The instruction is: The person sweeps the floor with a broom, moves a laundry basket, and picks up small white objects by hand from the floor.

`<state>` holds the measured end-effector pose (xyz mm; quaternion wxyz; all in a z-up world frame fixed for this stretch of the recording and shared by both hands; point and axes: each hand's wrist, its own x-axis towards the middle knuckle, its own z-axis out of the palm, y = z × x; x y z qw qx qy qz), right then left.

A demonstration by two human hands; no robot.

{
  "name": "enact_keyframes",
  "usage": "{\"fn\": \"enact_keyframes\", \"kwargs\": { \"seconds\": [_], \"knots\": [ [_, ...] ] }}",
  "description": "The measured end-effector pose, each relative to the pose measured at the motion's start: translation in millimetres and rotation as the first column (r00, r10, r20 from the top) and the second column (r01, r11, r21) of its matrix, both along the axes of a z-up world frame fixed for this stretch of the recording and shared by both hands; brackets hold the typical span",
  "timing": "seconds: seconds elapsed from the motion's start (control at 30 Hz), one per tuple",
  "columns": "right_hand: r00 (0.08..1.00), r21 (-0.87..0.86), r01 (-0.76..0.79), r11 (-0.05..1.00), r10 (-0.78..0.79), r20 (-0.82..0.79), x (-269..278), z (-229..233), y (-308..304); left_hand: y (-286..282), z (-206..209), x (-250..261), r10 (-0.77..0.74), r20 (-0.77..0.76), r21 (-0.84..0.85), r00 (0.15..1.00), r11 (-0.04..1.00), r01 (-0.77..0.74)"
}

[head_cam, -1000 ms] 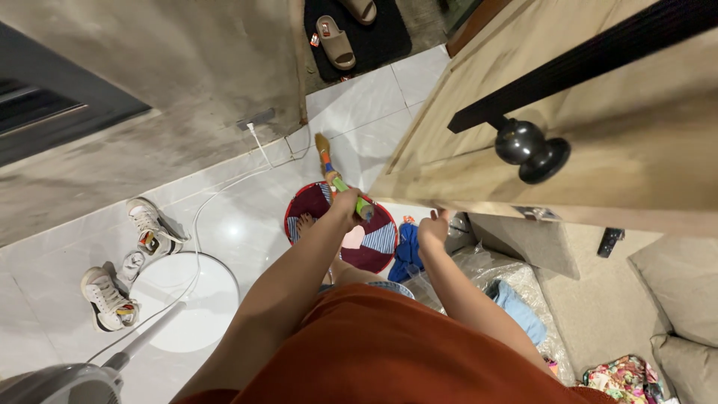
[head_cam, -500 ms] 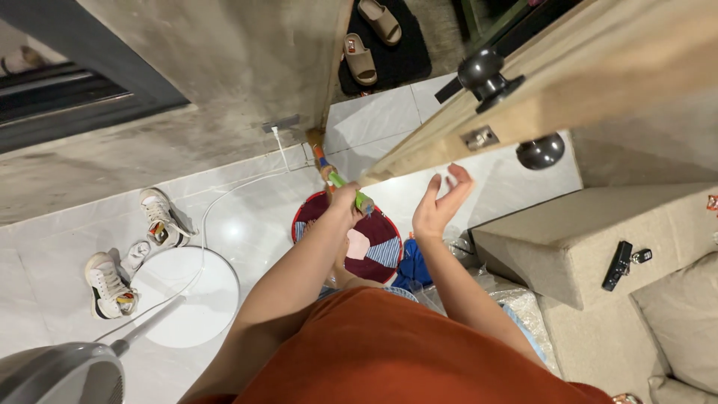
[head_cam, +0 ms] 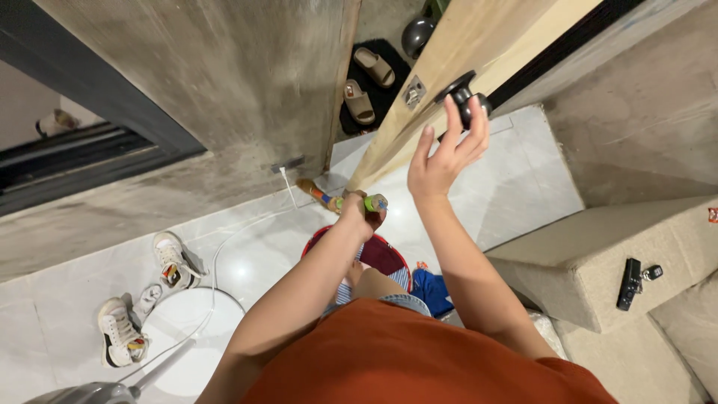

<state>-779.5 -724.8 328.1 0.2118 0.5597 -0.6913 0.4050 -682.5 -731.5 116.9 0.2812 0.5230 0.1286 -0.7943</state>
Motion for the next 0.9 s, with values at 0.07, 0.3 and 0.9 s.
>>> {"fn": "enact_keyframes", "kwargs": {
  "seconds": [0.07,0.3,0.9],
  "knots": [
    [0.998,-0.007,0.052,0.999,-0.052,0.039,-12,3,-14,-6,-6,-1,0.069,-0.069,0.023,0.995,0.997,-0.068],
    [0.899,0.046,-0.299,0.953,0.265,0.349,-34,8,-62,-21,-12,-7,0.094,-0.112,-0.035,0.989,0.995,-0.098],
    [0.37,-0.182,-0.469,0.864,0.379,0.848,-39,25,-158,-35,40,-26,0.31,-0.019,-0.008,0.95,0.95,-0.311]
  ]
}}
